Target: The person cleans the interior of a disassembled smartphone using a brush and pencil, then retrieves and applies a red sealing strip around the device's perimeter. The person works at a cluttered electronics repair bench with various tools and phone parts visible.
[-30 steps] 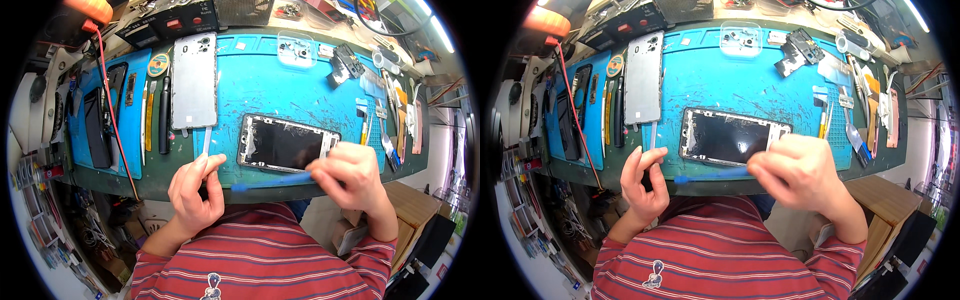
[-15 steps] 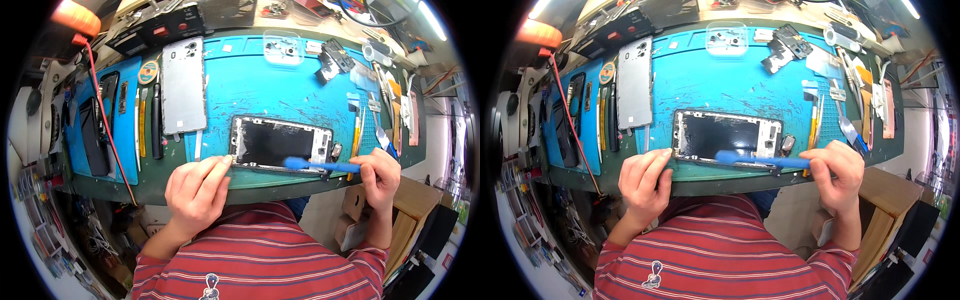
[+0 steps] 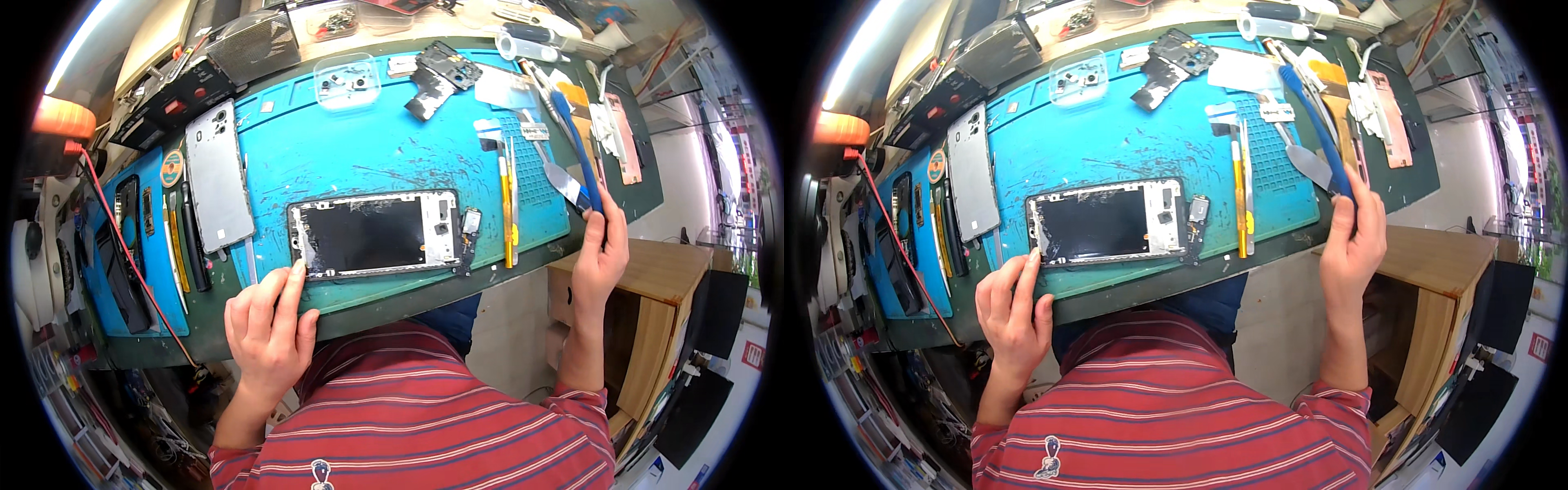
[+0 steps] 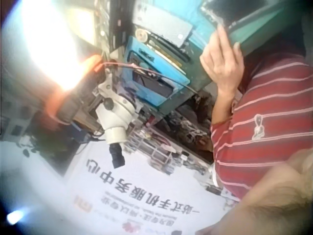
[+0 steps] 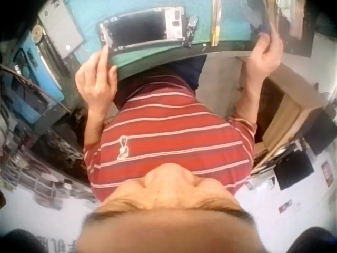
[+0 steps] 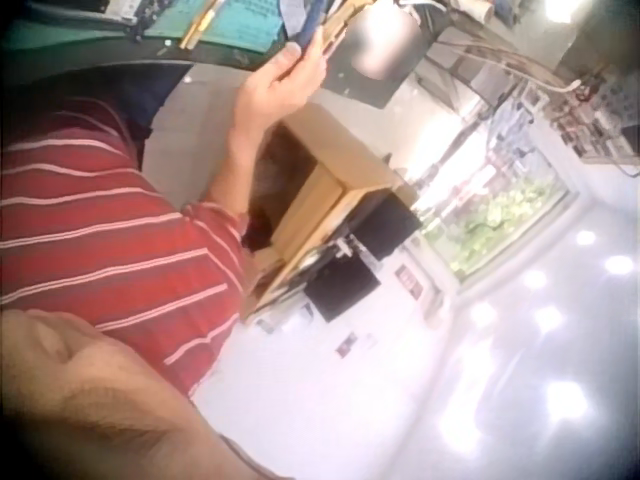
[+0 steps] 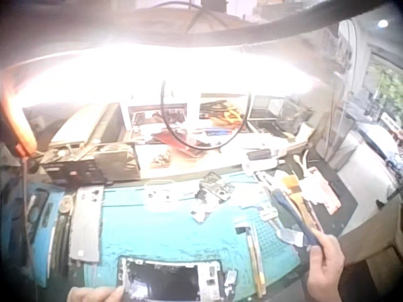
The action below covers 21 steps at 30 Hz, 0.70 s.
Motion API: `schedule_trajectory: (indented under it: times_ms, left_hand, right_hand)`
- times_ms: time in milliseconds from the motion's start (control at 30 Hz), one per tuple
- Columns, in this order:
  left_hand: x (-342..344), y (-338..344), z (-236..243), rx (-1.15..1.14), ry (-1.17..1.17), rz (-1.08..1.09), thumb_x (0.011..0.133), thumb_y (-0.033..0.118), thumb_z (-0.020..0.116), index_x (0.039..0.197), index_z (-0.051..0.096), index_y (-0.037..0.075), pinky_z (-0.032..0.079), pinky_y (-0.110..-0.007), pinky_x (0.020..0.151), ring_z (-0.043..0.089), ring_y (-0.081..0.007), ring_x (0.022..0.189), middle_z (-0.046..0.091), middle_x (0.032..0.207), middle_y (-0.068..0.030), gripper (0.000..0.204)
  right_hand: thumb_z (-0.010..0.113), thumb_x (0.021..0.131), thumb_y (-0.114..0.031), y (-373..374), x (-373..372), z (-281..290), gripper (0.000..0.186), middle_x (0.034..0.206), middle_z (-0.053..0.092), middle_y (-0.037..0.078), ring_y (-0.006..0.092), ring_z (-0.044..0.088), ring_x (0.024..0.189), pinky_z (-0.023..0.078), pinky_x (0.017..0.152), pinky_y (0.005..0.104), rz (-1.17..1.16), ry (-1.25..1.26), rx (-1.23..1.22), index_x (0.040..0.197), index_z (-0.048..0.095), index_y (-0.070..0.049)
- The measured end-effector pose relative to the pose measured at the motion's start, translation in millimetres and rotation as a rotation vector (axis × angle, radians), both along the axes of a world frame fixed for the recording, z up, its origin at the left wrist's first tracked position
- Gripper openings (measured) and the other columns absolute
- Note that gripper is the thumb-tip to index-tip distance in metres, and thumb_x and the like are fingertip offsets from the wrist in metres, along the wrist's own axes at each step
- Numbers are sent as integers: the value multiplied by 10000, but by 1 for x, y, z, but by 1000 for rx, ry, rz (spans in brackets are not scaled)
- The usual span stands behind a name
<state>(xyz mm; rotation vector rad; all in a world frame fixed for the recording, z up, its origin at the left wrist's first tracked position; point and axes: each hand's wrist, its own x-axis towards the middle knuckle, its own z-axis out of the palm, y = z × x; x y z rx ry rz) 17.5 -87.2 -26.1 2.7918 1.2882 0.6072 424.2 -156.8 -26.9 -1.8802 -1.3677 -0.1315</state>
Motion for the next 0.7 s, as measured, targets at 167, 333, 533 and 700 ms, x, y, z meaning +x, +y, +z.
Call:
schedule_trajectory:
  times_ms: [167, 333, 533, 700]
  left_hand:
    - [-2, -1, 3, -37, 28, -23, 997, 203, 687, 1406, 688, 14, 476, -431, 962, 599, -305, 1108, 648, 1314, -119, 451]
    - [-1, 0, 2, 8, 17, -24, 964, 202, 723, 1374, 717, 39, 473, -410, 930, 605, -275, 1084, 664, 1306, -92, 441]
    - [0, 1, 0, 48, -32, -36, 939, 152, 733, 1319, 746, 41, 486, -410, 915, 637, -275, 1048, 694, 1273, -91, 396]
    - [0, 1, 1, 35, -62, -26, 903, 107, 744, 1272, 767, 30, 510, -403, 892, 654, -280, 1031, 717, 1244, -104, 378]
  right_hand:
    - [687, 1027, -67, 8, -4, -6, 296, 1097, 717, 128, 290, 672, 949, 535, 859, 390, -76, -135, -47, 1321, 714, -54]
    - [702, 981, -39, 12, -10, -12, 319, 1169, 693, 101, 300, 634, 1048, 501, 945, 426, 4, -275, -53, 1293, 740, -92]
    - [685, 981, -38, 12, -12, -17, 324, 1241, 655, 102, 315, 601, 1126, 482, 998, 434, -15, -278, -27, 1294, 748, -93]
    - [669, 991, -6, 14, -15, -22, 314, 1274, 675, 117, 318, 620, 1156, 492, 1011, 428, -15, -255, 26, 1294, 744, -44]
